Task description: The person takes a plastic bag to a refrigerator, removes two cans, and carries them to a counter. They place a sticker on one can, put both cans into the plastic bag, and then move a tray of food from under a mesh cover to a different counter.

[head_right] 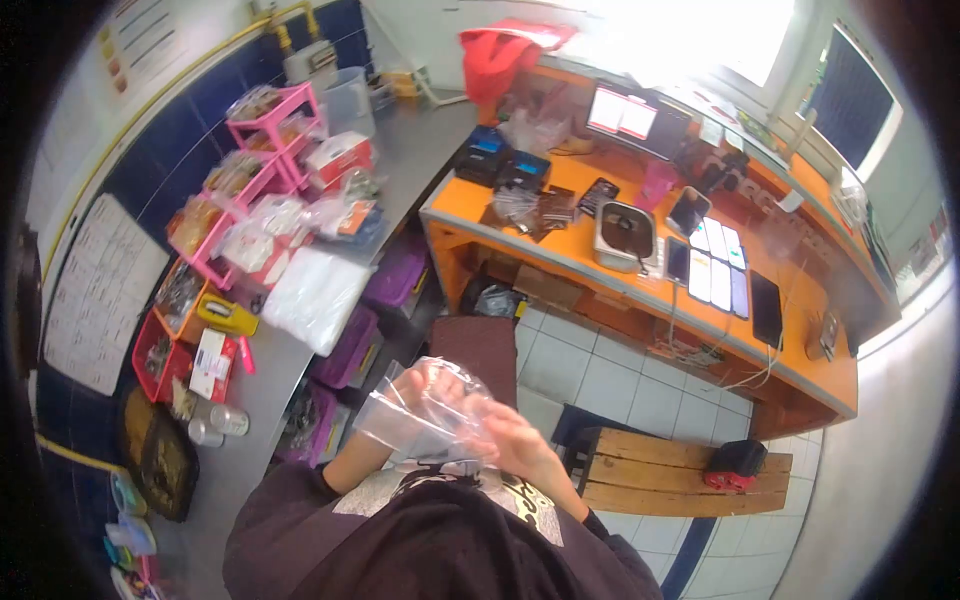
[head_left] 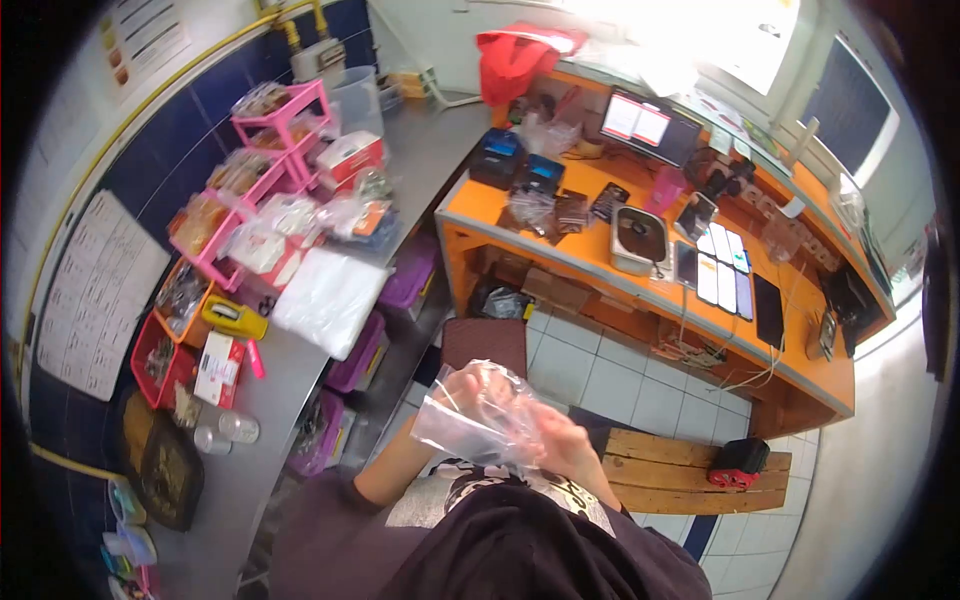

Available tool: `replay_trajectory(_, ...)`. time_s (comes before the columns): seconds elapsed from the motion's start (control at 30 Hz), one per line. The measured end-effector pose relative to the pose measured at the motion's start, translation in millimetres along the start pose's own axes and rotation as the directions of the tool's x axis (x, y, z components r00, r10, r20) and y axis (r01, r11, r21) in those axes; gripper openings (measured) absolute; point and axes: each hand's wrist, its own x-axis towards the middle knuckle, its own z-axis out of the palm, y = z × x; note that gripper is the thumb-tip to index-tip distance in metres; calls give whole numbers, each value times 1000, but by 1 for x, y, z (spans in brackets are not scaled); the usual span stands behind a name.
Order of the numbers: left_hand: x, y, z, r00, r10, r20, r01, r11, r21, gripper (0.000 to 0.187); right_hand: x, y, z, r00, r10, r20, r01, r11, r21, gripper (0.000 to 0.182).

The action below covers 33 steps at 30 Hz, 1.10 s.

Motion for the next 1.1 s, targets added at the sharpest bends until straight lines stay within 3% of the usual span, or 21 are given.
replay_trajectory(0.03,-25,3,-17,998,-12,-60,5,994,-106,28,10,12,9,998,55,-25,-58,991,-122,38)
replay_trajectory(0.07,-49,17,2,966,-31,-256,19,999,-47,30,20,17,13,999,33,30,-28,986,-167,37)
replay_trajectory(0.17,-106,50,9,975,-68,-210,157,881,446,41,52,32,38,989,16,149,39,932,-361,33)
replay_trajectory(0.27,-176,69,6,980,-86,-179,186,711,678,42,82,84,45,926,187,329,-167,982,-87,33)
replay_trajectory(0.3,-199,75,12,973,-14,-229,141,823,550,39,88,102,53,904,272,331,-290,957,6,33)
replay_trajectory(0.33,-212,77,15,962,184,-203,-67,876,478,37,90,115,63,853,384,353,-441,893,94,39)
replay_trajectory(0.4,-237,80,26,795,571,-202,-495,805,327,34,83,155,88,873,487,-24,-483,855,-188,49)
replay_trajectory(0.43,-255,83,39,723,617,-310,-499,777,384,26,90,179,82,785,606,130,-572,789,-226,58)
replay_trajectory(0.53,-319,80,49,718,522,-460,-533,838,119,31,112,213,82,773,559,299,-488,826,-282,63)
replay_trajectory(0.6,-337,90,73,765,283,-579,-212,959,188,43,132,221,86,744,554,372,-562,821,-100,68)
replay_trajectory(0.63,-349,91,78,779,241,-579,-28,936,352,56,135,230,92,677,612,410,-640,764,-84,69)
replay_trajectory(0.67,-364,91,83,759,314,-570,-62,907,417,57,140,239,97,610,655,446,-703,707,-76,70)
replay_trajectory(0.77,-405,96,84,725,487,-487,-119,785,608,64,155,262,111,503,803,319,-658,596,-460,73)
replay_trajectory(0.83,-428,86,73,577,680,-452,-336,703,627,62,178,271,118,307,908,287,-576,417,-703,73)
replay_trajectory(0.9,-446,88,63,390,810,-439,-467,584,664,66,200,293,127,345,898,272,-488,419,-766,71)
replay_trajectory(0.93,-458,100,66,391,800,-454,-431,595,678,61,211,302,129,363,892,268,-443,418,-793,70)
replay_trajectory(0.97,-476,108,77,291,701,-651,-81,696,714,59,230,318,114,424,860,285,-310,434,-846,64)
replay_trajectory(1.0,-490,116,86,114,601,-791,268,748,607,58,252,332,103,524,818,236,-226,401,-888,58)
replay_trajectory(1.03,-490,124,86,-34,584,-811,505,710,490,55,273,352,72,752,641,154,-35,273,-962,72)
replay_trajectory(1.07,-489,131,86,-188,579,-794,696,649,308,53,296,373,38,839,479,258,234,110,-966,78)
replay_trajectory(1.1,-488,141,90,-334,583,-741,822,564,73,51,317,393,9,864,313,395,443,-97,-891,84)
